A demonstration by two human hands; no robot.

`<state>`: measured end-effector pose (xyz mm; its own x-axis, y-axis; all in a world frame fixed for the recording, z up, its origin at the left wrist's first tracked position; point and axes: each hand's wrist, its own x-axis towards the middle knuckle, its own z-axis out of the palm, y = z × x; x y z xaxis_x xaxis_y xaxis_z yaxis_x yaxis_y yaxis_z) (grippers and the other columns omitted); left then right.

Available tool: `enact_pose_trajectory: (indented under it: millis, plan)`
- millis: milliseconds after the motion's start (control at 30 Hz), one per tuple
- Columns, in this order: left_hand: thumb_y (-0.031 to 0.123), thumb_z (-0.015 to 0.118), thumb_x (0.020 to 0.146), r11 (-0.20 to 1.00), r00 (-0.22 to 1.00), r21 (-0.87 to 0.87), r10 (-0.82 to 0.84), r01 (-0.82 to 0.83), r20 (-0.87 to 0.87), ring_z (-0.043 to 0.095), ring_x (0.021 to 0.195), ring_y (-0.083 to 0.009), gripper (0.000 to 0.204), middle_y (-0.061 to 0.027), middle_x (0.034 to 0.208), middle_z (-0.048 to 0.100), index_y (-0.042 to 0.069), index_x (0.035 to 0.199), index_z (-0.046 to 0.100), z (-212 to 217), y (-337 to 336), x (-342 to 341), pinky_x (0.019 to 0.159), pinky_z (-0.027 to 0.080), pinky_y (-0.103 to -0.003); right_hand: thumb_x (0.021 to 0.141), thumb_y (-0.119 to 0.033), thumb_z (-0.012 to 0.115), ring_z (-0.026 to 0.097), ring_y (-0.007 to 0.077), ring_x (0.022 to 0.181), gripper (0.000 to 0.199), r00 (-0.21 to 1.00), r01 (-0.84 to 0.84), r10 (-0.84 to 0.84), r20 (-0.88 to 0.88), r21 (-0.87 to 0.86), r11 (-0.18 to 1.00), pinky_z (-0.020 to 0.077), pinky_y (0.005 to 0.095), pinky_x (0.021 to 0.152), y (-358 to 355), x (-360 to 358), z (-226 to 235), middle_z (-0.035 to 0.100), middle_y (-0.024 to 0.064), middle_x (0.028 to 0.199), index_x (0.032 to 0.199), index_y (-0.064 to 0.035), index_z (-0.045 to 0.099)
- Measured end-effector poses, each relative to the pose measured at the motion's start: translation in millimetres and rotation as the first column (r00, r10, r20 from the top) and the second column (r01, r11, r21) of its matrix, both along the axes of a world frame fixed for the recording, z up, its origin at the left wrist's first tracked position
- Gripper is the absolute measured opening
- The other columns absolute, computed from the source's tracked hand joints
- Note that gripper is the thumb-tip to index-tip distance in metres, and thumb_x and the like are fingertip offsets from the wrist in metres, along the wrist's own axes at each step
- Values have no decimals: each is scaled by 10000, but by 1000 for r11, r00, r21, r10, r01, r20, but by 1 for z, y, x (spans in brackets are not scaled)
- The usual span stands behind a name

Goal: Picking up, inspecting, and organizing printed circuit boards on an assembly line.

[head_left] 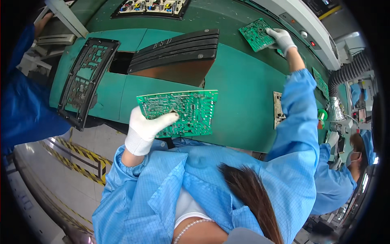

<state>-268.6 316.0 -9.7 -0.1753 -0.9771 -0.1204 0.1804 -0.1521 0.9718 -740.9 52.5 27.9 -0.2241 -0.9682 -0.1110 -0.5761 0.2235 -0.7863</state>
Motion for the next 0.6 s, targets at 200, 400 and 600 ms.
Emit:
enact_pose_trajectory:
  millis: [200,400,600]
  plan:
    - [45,786,822,1000,995,12,-19,18,96,674,837,-125,243,-60,941,738,1,1052,721,0,2,-3,766,546,-274,908,-529,660,652,339,1105,687,881,146,-142,-452,-26,989,530,415,949,-61,-15,-44,651,223,1251,1282,46,615]
    - [76,798,818,996,996,43,-84,82,33,681,833,-124,263,-67,930,742,-11,1053,716,17,-9,-13,751,547,-274,933,-492,642,644,262,1118,656,794,-468,462,-395,87,879,495,353,962,34,47,43,675,177,1228,1324,33,590]
    - [92,835,796,984,986,-88,-160,156,-42,689,838,-126,279,-67,921,750,-17,1027,722,44,-15,-40,758,562,-270,892,-340,763,697,198,802,588,338,-928,931,-137,116,354,547,298,703,199,149,121,703,168,1059,1305,36,577]
